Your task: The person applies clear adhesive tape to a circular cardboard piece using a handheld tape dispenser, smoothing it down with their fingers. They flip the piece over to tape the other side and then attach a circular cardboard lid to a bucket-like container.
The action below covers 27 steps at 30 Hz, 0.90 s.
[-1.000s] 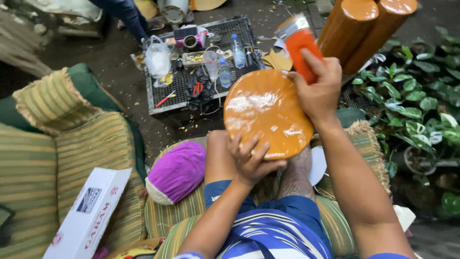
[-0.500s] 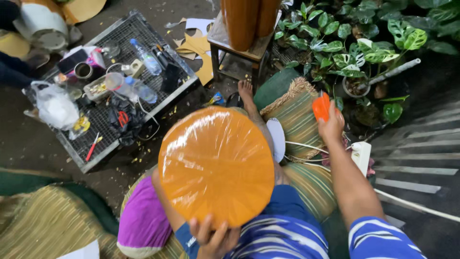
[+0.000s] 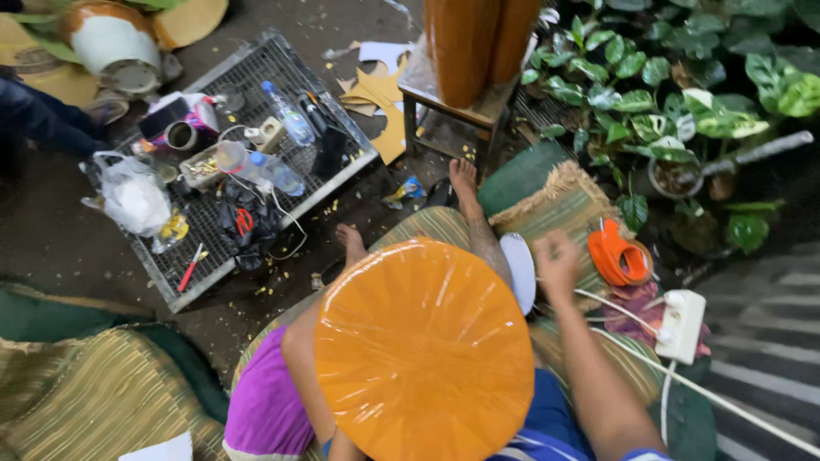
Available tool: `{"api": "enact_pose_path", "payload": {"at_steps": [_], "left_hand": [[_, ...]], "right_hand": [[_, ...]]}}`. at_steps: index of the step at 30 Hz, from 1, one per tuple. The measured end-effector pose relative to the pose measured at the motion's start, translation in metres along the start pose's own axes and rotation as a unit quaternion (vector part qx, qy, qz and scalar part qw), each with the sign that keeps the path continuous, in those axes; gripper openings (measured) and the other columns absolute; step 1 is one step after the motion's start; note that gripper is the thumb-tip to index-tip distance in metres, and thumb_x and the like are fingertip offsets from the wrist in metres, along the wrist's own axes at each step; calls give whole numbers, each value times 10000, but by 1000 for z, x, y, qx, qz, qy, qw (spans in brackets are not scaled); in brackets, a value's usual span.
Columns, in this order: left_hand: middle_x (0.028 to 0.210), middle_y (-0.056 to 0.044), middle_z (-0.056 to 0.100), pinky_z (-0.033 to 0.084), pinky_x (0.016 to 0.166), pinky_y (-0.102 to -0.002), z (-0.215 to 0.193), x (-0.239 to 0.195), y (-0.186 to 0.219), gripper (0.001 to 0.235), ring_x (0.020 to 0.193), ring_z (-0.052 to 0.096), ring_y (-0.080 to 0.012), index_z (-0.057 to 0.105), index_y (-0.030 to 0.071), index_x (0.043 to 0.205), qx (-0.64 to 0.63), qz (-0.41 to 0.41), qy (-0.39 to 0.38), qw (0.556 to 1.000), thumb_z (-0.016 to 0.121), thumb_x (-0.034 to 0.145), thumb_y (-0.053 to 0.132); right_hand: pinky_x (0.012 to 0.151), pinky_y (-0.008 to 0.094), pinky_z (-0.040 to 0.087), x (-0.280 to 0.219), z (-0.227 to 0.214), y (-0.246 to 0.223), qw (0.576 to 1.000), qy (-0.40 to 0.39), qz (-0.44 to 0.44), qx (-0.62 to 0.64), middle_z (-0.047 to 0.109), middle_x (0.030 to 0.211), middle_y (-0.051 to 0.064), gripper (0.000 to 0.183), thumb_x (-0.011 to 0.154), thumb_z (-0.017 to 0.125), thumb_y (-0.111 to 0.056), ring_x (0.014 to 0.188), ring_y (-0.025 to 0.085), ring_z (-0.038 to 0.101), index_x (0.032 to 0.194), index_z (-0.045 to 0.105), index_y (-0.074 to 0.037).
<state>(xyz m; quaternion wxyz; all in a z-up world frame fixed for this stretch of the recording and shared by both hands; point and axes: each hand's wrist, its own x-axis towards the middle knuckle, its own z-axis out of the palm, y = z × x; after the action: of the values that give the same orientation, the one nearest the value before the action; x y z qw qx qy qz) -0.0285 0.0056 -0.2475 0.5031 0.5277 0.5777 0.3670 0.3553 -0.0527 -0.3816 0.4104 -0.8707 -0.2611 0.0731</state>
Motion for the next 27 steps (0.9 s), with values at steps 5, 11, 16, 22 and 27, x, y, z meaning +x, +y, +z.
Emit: {"api": "enact_pose_path", "payload": {"at_steps": [5,11,16,22,27], "left_hand": [[1512,-94,267,195,1204,-516,11,18,-5,508,1456,250,-320,367,113,1438,-18,-39,-8,999,549,1042,373],[1594,-130,191,148,1229,-488,20,73,-4,583,1512,162,-335,280,74,1508,-11,-43,-28,999,498,1060,376],[1663,-161,128,108,1249,-465,30,121,40,646,1559,89,-346,208,42,1566,17,-12,-53,998,456,1074,379],[1745,-198,52,61,1274,-438,32,110,178,721,1615,2,-361,122,3,1636,81,178,-219,956,405,1091,381],[1726,-239,188,144,1270,-540,-4,45,284,790,1582,-9,-485,432,284,1537,248,514,-314,759,719,822,462]], "right_hand": [[980,443,502,-64,74,-85,958,-222,5,181,724,1105,151,311,992,691,-319,1069,317,661,1114,707,-34],[966,441,506,-72,83,-114,918,-273,55,280,728,1097,154,327,981,693,-329,1055,315,667,1120,708,-33],[954,440,509,-27,68,-129,901,-235,68,359,731,1090,157,341,972,695,-337,1044,314,672,1125,708,-33],[939,439,513,67,-1,-176,858,-154,34,490,735,1081,160,357,962,697,-347,1030,312,677,1131,709,-32],[927,437,517,118,-55,-245,805,-172,-30,567,738,1074,163,372,953,699,-355,1019,311,682,1136,710,-31]]}}
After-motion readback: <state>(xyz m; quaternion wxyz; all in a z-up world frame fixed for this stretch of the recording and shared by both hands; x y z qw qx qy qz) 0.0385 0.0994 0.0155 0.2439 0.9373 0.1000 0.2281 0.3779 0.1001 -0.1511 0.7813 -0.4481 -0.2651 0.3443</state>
